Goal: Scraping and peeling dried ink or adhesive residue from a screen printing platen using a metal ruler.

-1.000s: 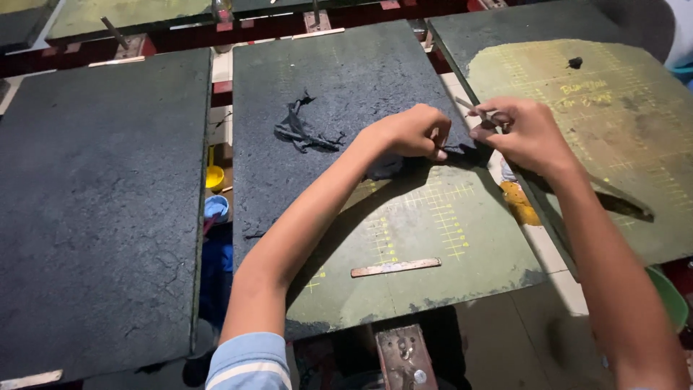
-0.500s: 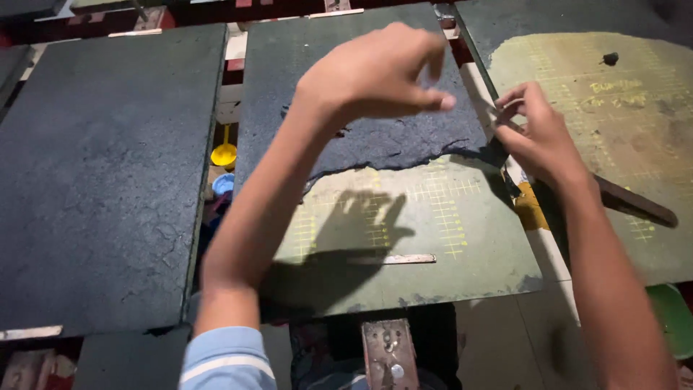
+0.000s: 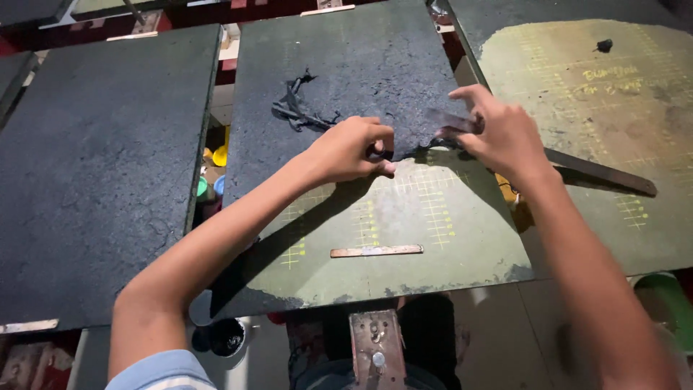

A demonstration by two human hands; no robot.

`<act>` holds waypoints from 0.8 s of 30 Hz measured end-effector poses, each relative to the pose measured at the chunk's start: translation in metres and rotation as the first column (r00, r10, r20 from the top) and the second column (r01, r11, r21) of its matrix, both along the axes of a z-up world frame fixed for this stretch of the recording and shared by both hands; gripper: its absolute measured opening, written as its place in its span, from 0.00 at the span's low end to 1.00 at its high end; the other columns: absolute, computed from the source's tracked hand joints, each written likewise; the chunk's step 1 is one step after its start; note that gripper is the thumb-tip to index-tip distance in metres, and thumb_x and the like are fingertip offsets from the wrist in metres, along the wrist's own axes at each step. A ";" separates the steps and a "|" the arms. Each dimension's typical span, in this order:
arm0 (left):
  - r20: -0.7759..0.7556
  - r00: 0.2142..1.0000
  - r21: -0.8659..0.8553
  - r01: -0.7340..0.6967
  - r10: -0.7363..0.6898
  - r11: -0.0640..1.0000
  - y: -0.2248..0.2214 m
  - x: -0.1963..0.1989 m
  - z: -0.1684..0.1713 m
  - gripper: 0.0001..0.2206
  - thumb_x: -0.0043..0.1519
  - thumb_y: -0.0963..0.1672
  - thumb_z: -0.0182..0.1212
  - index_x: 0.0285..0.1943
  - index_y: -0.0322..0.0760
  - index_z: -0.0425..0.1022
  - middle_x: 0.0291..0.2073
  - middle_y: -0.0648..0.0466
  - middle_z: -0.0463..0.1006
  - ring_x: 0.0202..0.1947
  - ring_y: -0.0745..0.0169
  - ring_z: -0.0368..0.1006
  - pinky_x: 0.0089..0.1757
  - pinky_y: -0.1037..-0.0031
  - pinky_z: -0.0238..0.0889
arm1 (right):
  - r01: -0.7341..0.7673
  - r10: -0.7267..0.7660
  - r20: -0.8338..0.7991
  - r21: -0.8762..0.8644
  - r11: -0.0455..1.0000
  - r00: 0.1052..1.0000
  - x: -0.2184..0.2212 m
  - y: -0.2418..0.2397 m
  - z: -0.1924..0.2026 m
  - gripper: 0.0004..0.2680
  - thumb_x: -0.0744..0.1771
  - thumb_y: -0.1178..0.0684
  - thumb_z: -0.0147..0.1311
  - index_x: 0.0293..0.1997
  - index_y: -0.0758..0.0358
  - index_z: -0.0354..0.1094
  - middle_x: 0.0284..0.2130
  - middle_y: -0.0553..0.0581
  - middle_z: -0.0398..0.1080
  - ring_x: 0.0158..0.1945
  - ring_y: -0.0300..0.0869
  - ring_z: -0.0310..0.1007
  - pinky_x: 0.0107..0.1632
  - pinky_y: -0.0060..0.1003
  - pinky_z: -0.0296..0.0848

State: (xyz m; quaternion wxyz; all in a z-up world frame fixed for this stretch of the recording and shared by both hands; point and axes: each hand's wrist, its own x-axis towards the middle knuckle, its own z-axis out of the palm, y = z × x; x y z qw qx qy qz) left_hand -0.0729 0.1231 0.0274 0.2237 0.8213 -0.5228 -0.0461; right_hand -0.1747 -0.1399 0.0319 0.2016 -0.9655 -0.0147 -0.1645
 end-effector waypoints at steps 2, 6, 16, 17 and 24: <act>0.008 1.000 -0.009 -0.012 0.012 1.000 -0.001 0.006 -0.008 0.12 0.59 0.50 0.71 0.44 0.43 0.77 0.34 0.50 0.75 0.40 0.38 0.78 0.39 0.52 0.72 | -0.006 0.007 0.017 -0.022 1.000 1.000 0.001 -0.001 -0.001 0.19 0.63 0.58 0.63 0.61 0.46 0.67 0.35 0.65 0.78 0.40 0.67 0.78 0.45 0.60 0.74; 0.040 0.998 -0.048 -0.035 0.037 0.998 0.000 0.009 -0.015 0.06 0.62 0.47 0.65 0.41 0.45 0.76 0.34 0.50 0.76 0.37 0.37 0.78 0.37 0.51 0.72 | -0.164 0.173 0.134 -0.069 0.984 0.976 0.007 -0.007 -0.010 0.15 0.62 0.54 0.70 0.52 0.51 0.72 0.38 0.58 0.78 0.43 0.57 0.79 0.46 0.50 0.75; 0.261 0.928 -0.178 -0.224 0.265 0.958 -0.016 0.017 -0.064 0.05 0.66 0.47 0.54 0.44 0.46 0.67 0.34 0.51 0.71 0.36 0.39 0.77 0.32 0.52 0.72 | -0.297 0.299 0.066 -0.035 0.954 0.952 0.008 0.010 -0.007 0.10 0.59 0.56 0.71 0.38 0.61 0.75 0.35 0.59 0.77 0.42 0.59 0.77 0.44 0.53 0.75; 0.319 0.896 -0.251 -0.236 0.311 0.939 -0.016 0.013 -0.067 0.04 0.66 0.47 0.53 0.44 0.46 0.66 0.32 0.54 0.69 0.35 0.43 0.77 0.32 0.55 0.72 | -0.269 0.271 0.040 -0.050 0.962 0.962 0.009 0.010 -0.009 0.10 0.58 0.60 0.66 0.39 0.60 0.74 0.35 0.56 0.76 0.42 0.59 0.77 0.42 0.53 0.75; 0.289 0.889 -0.317 -0.263 0.357 0.911 -0.013 0.008 -0.062 0.05 0.66 0.48 0.56 0.44 0.48 0.67 0.32 0.55 0.69 0.35 0.44 0.75 0.33 0.55 0.71 | -0.080 0.107 0.063 -0.335 0.939 0.992 0.031 -0.008 -0.049 0.11 0.58 0.60 0.58 0.41 0.49 0.70 0.32 0.43 0.70 0.34 0.49 0.76 0.38 0.47 0.77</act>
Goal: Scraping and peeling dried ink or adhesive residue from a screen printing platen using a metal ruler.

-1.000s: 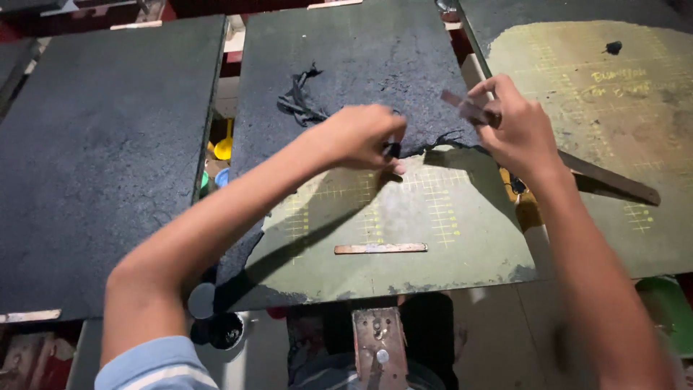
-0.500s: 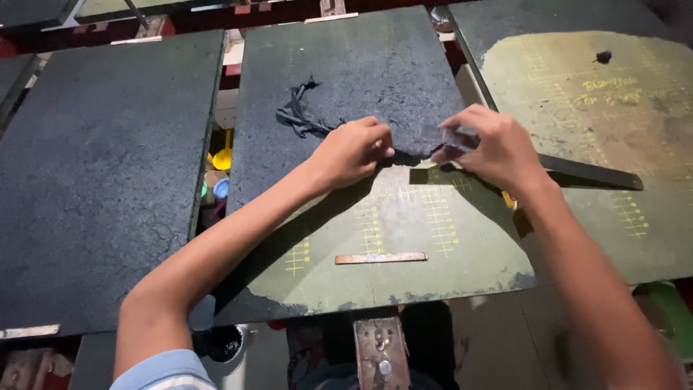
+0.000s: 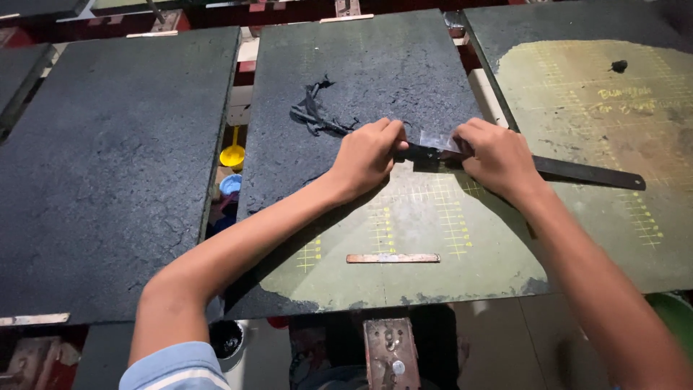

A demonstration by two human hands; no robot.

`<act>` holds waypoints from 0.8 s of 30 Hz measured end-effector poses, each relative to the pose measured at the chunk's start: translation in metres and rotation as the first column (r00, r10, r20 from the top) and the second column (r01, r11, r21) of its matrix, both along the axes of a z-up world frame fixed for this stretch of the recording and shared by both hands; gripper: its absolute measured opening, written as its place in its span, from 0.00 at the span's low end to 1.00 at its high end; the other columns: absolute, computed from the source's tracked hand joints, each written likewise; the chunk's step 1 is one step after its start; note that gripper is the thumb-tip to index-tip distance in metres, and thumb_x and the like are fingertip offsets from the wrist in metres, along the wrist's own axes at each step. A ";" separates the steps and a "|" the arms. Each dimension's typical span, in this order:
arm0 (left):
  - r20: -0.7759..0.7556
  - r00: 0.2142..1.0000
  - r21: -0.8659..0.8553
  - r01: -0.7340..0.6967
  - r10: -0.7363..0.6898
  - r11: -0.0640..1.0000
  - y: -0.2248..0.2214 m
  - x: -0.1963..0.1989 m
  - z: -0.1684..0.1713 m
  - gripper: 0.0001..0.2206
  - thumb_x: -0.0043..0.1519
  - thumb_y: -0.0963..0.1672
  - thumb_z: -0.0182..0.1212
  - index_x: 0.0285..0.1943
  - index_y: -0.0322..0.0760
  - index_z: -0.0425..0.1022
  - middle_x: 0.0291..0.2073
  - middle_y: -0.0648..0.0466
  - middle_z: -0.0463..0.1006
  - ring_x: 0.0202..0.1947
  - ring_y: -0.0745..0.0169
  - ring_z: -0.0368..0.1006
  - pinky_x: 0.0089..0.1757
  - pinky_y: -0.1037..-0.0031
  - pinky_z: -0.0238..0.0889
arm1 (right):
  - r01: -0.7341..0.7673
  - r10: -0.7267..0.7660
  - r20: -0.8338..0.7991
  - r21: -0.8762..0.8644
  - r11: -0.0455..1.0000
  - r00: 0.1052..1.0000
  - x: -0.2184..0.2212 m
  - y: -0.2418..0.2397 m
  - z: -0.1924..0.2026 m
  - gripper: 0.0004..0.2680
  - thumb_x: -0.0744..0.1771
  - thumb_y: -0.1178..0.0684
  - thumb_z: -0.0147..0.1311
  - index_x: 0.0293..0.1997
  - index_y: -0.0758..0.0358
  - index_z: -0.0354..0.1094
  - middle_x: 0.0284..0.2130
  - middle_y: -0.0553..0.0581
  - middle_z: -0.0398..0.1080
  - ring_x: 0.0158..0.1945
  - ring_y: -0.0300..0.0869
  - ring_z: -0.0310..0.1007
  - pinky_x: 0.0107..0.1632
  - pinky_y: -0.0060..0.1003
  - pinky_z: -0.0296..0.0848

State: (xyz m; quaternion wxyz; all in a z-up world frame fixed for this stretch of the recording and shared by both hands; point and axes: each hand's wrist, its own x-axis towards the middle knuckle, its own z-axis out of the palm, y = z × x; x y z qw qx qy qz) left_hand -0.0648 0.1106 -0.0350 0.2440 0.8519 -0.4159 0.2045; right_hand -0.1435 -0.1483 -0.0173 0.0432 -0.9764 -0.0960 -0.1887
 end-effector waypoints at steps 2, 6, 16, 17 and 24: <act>-0.128 0.991 -0.043 0.033 -0.039 0.999 -0.001 0.014 0.002 0.05 0.65 0.48 0.58 0.43 0.49 0.69 0.31 0.55 0.73 0.36 0.42 0.76 0.34 0.52 0.71 | 0.024 -0.023 0.029 -0.043 0.999 0.999 0.002 0.001 -0.004 0.09 0.60 0.58 0.56 0.40 0.48 0.68 0.31 0.43 0.67 0.32 0.50 0.75 0.35 0.48 0.75; -0.385 0.913 -0.170 0.072 -0.134 0.983 0.001 0.022 0.009 0.04 0.62 0.49 0.64 0.40 0.54 0.76 0.30 0.59 0.81 0.37 0.47 0.80 0.37 0.59 0.72 | 0.073 -0.071 0.045 -0.043 0.996 0.996 0.004 -0.003 -0.013 0.11 0.61 0.57 0.54 0.45 0.45 0.68 0.35 0.45 0.69 0.35 0.54 0.77 0.39 0.50 0.77; -0.608 0.789 0.158 0.232 -0.091 0.960 0.089 0.012 0.103 0.34 0.54 0.66 0.47 0.47 0.39 0.77 0.41 0.52 0.81 0.39 0.61 0.73 0.41 0.68 0.64 | 0.002 0.147 -0.270 0.483 0.876 0.952 -0.009 0.019 0.053 0.17 0.62 0.46 0.66 0.54 0.62 0.76 0.51 0.58 0.77 0.56 0.46 0.73 0.52 0.40 0.68; -0.559 0.823 0.207 0.255 -0.100 0.944 0.096 0.005 0.098 0.26 0.56 0.61 0.58 0.45 0.40 0.78 0.41 0.51 0.82 0.41 0.59 0.76 0.41 0.67 0.68 | 0.050 0.105 -0.319 0.441 0.896 0.942 -0.009 0.020 0.053 0.21 0.59 0.44 0.69 0.55 0.62 0.76 0.51 0.58 0.77 0.55 0.47 0.73 0.51 0.41 0.69; -0.325 0.917 -0.009 0.240 -0.230 0.971 0.107 0.000 0.045 0.12 0.59 0.49 0.72 0.32 0.40 0.75 0.30 0.55 0.77 0.30 0.61 0.72 0.33 0.70 0.60 | 0.099 0.076 -0.355 0.449 0.888 0.932 -0.006 0.010 0.043 0.03 0.65 0.60 0.60 0.39 0.65 0.77 0.39 0.58 0.77 0.38 0.46 0.70 0.39 0.39 0.64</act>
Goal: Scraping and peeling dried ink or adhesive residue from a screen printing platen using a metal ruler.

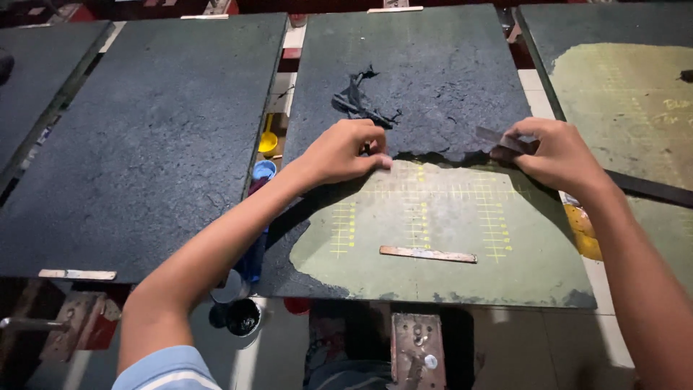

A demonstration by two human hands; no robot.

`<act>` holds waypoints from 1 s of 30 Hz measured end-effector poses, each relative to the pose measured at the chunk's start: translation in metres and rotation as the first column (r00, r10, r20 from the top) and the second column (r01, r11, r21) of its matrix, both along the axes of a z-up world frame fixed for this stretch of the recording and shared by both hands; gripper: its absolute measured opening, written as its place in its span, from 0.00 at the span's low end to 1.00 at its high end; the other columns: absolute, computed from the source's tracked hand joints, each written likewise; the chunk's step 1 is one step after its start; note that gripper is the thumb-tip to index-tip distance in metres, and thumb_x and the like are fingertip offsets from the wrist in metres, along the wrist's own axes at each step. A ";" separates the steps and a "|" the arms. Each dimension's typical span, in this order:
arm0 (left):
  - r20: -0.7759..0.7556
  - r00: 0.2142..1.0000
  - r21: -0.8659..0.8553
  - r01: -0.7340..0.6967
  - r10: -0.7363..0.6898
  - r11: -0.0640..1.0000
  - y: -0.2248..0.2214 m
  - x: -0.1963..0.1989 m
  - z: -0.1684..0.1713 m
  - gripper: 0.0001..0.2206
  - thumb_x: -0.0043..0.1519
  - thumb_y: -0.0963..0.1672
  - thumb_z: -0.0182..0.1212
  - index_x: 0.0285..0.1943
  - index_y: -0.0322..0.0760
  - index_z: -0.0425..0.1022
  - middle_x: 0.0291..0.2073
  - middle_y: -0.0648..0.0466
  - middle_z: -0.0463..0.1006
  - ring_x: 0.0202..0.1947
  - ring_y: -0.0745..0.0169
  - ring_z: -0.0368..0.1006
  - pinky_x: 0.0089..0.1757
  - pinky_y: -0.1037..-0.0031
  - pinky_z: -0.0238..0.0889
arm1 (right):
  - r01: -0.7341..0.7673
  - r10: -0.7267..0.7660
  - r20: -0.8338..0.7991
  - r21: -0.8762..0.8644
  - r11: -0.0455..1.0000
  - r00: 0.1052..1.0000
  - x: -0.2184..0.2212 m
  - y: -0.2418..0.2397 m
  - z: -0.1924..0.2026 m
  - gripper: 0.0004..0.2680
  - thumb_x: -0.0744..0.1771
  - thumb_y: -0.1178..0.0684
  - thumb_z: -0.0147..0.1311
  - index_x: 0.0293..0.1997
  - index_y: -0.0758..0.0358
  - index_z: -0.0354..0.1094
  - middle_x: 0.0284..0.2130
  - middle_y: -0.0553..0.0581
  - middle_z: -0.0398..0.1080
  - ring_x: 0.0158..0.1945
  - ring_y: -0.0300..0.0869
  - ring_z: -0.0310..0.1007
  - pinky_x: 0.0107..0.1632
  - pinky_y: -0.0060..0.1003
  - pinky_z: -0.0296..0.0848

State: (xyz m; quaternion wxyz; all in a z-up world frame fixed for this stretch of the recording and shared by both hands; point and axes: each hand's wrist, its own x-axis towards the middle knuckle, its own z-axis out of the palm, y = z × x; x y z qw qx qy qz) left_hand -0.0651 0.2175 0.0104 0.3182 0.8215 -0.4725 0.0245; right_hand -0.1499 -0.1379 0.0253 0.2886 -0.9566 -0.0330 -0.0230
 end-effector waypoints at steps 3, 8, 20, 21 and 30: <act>0.008 0.996 0.084 -0.089 0.089 0.992 -0.004 0.006 -0.002 0.11 0.62 0.46 0.68 0.29 0.42 0.73 0.24 0.56 0.80 0.27 0.57 0.74 0.28 0.65 0.58 | 0.013 -0.013 0.022 -0.024 1.000 1.000 -0.006 0.007 0.005 0.04 0.65 0.61 0.56 0.40 0.65 0.77 0.39 0.59 0.77 0.39 0.46 0.70 0.38 0.39 0.62; -0.062 0.985 0.261 -0.137 0.158 0.956 -0.011 0.028 0.002 0.14 0.64 0.48 0.65 0.28 0.42 0.69 0.24 0.55 0.78 0.26 0.57 0.70 0.31 0.65 0.55 | 0.020 -0.032 0.140 0.086 0.996 0.990 -0.008 0.003 0.008 0.13 0.63 0.68 0.50 0.45 0.64 0.79 0.40 0.58 0.78 0.33 0.43 0.67 0.29 0.37 0.63; 0.141 0.977 0.251 0.118 -0.157 0.961 -0.084 0.012 0.008 0.20 0.57 0.58 0.68 0.48 0.50 0.76 0.41 0.51 0.73 0.43 0.43 0.72 0.38 0.55 0.69 | 0.105 -0.087 0.226 -0.070 0.992 0.970 -0.013 -0.002 0.007 0.21 0.61 0.56 0.59 0.58 0.58 0.55 0.43 0.61 0.66 0.39 0.57 0.70 0.39 0.51 0.68; 0.142 0.975 0.185 0.143 -0.171 0.972 -0.081 0.016 0.008 0.14 0.58 0.55 0.69 0.43 0.48 0.78 0.34 0.53 0.74 0.40 0.41 0.77 0.39 0.55 0.72 | 0.011 0.003 0.305 -0.045 0.999 0.952 -0.010 -0.011 -0.004 0.21 0.59 0.59 0.61 0.56 0.57 0.59 0.46 0.61 0.66 0.50 0.62 0.73 0.46 0.52 0.73; -0.116 0.988 -0.131 0.085 -0.101 0.988 -0.077 0.032 -0.005 0.05 0.58 0.49 0.69 0.36 0.50 0.81 0.25 0.56 0.79 0.33 0.54 0.80 0.38 0.65 0.71 | 0.123 -0.098 0.132 -0.198 0.972 0.986 -0.046 0.021 0.052 0.11 0.69 0.48 0.51 0.58 0.46 0.71 0.40 0.72 0.78 0.48 0.69 0.76 0.54 0.63 0.72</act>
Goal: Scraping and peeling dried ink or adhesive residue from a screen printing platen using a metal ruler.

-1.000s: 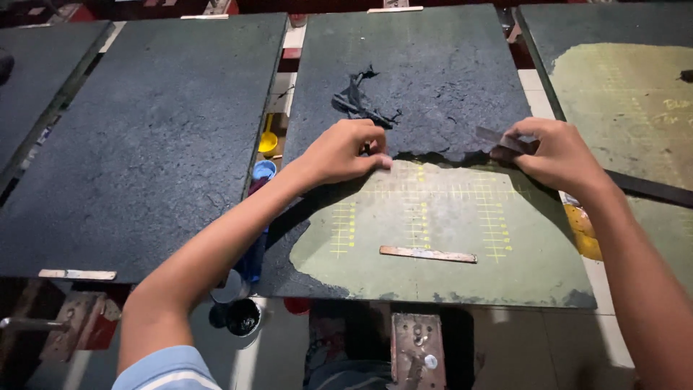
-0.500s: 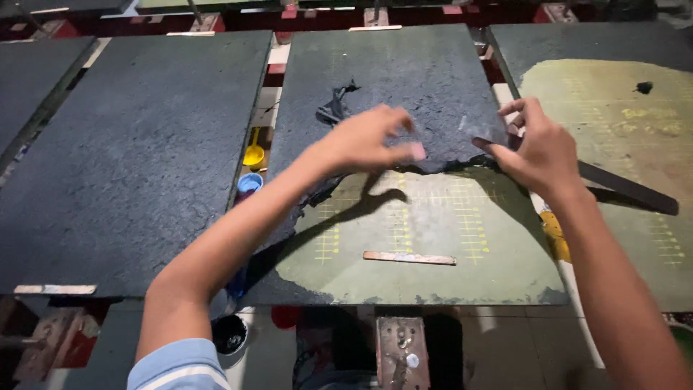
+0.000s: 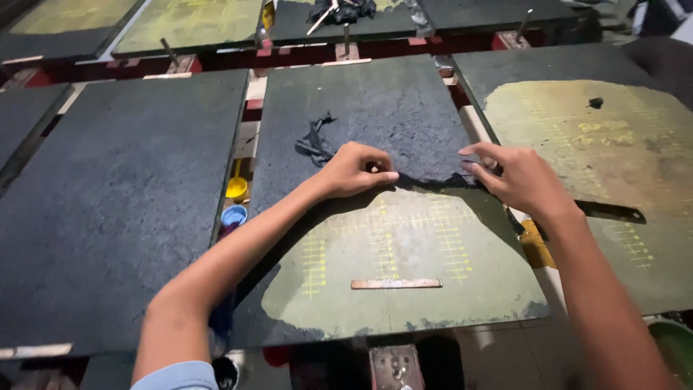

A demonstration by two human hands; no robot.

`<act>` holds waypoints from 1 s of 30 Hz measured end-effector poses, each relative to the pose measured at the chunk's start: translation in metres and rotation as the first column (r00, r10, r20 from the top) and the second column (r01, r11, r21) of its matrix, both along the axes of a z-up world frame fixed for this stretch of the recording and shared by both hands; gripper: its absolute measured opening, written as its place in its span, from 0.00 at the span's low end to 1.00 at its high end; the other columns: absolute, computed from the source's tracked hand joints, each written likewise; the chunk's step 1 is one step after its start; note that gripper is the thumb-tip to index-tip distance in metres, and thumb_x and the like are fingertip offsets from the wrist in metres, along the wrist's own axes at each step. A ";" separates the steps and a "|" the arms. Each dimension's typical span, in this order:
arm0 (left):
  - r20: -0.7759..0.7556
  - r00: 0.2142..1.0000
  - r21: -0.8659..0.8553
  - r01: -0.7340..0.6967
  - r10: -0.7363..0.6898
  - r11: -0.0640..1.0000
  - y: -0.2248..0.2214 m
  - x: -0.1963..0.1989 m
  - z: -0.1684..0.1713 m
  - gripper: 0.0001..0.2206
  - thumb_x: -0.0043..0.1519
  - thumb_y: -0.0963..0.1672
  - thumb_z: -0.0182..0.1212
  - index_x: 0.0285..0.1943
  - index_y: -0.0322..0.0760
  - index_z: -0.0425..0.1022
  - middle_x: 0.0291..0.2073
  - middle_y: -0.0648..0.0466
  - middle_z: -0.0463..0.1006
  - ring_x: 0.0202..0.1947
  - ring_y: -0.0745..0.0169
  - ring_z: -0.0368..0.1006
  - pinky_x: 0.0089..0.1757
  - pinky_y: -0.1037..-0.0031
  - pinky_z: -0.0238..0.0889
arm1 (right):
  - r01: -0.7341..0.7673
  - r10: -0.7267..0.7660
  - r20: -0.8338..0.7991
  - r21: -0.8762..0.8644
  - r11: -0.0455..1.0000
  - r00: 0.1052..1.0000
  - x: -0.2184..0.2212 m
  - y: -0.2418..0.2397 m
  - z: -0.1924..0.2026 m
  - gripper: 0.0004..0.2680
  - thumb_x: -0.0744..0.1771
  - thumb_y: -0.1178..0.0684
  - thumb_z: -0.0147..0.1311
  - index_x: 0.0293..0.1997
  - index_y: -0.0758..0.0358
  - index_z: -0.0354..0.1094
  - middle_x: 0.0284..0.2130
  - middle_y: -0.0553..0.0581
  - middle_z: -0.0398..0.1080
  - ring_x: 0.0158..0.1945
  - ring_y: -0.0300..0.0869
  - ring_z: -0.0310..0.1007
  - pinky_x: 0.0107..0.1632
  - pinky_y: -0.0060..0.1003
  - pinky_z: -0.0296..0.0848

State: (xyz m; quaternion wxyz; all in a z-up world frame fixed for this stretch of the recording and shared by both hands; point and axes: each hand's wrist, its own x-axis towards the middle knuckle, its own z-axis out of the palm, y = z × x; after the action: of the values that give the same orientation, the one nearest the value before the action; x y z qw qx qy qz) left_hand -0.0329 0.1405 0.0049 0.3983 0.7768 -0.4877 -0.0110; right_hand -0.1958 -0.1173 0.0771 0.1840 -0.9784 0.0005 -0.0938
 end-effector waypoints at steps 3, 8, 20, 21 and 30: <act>-0.100 0.995 -0.028 0.015 -0.018 1.000 -0.001 0.005 -0.003 0.04 0.57 0.48 0.71 0.36 0.49 0.84 0.22 0.57 0.79 0.26 0.59 0.77 0.35 0.68 0.69 | 0.082 -0.084 -0.084 -0.026 0.996 0.993 0.003 -0.009 -0.010 0.14 0.71 0.39 0.43 0.63 0.41 0.67 0.41 0.75 0.78 0.51 0.71 0.74 0.58 0.63 0.69; -0.136 0.991 -0.043 -0.007 0.001 0.999 0.002 0.007 -0.003 0.04 0.56 0.48 0.71 0.35 0.51 0.85 0.20 0.58 0.79 0.24 0.62 0.75 0.33 0.70 0.67 | 0.112 -0.117 -0.060 -0.069 0.991 0.991 -0.006 0.017 -0.007 0.12 0.73 0.39 0.36 0.63 0.40 0.60 0.27 0.67 0.73 0.35 0.62 0.75 0.44 0.53 0.71; 0.192 0.978 -0.150 0.112 -0.082 0.982 0.006 -0.001 -0.018 0.03 0.60 0.43 0.66 0.38 0.41 0.77 0.26 0.51 0.74 0.31 0.47 0.76 0.35 0.62 0.70 | 0.023 0.220 0.323 -0.607 0.794 0.920 -0.005 0.093 -0.062 0.04 0.72 0.40 0.44 0.45 0.37 0.64 0.23 0.50 0.62 0.23 0.48 0.72 0.25 0.44 0.72; 0.240 0.968 -0.145 0.109 -0.072 0.983 0.005 -0.001 -0.018 0.03 0.59 0.42 0.67 0.37 0.41 0.77 0.26 0.50 0.73 0.31 0.45 0.76 0.35 0.61 0.70 | 0.050 0.248 0.343 -0.667 0.743 0.906 -0.004 0.094 -0.064 0.04 0.72 0.40 0.44 0.48 0.33 0.64 0.22 0.46 0.62 0.22 0.44 0.71 0.23 0.41 0.71; 0.470 0.881 -0.295 0.099 0.054 0.950 -0.002 -0.002 -0.041 0.03 0.58 0.41 0.66 0.37 0.46 0.78 0.26 0.55 0.72 0.27 0.49 0.76 0.30 0.66 0.71 | 0.053 0.198 0.378 -0.561 0.826 0.904 -0.001 0.095 -0.078 0.05 0.71 0.40 0.48 0.50 0.31 0.69 0.20 0.48 0.60 0.19 0.46 0.69 0.22 0.44 0.71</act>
State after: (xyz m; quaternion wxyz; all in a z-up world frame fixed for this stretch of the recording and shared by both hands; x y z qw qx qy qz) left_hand -0.0345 0.1389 -0.0361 0.3843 0.6779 -0.5745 0.2506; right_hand -0.1971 -0.0227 -0.0004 -0.1107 -0.9446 -0.1047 -0.2907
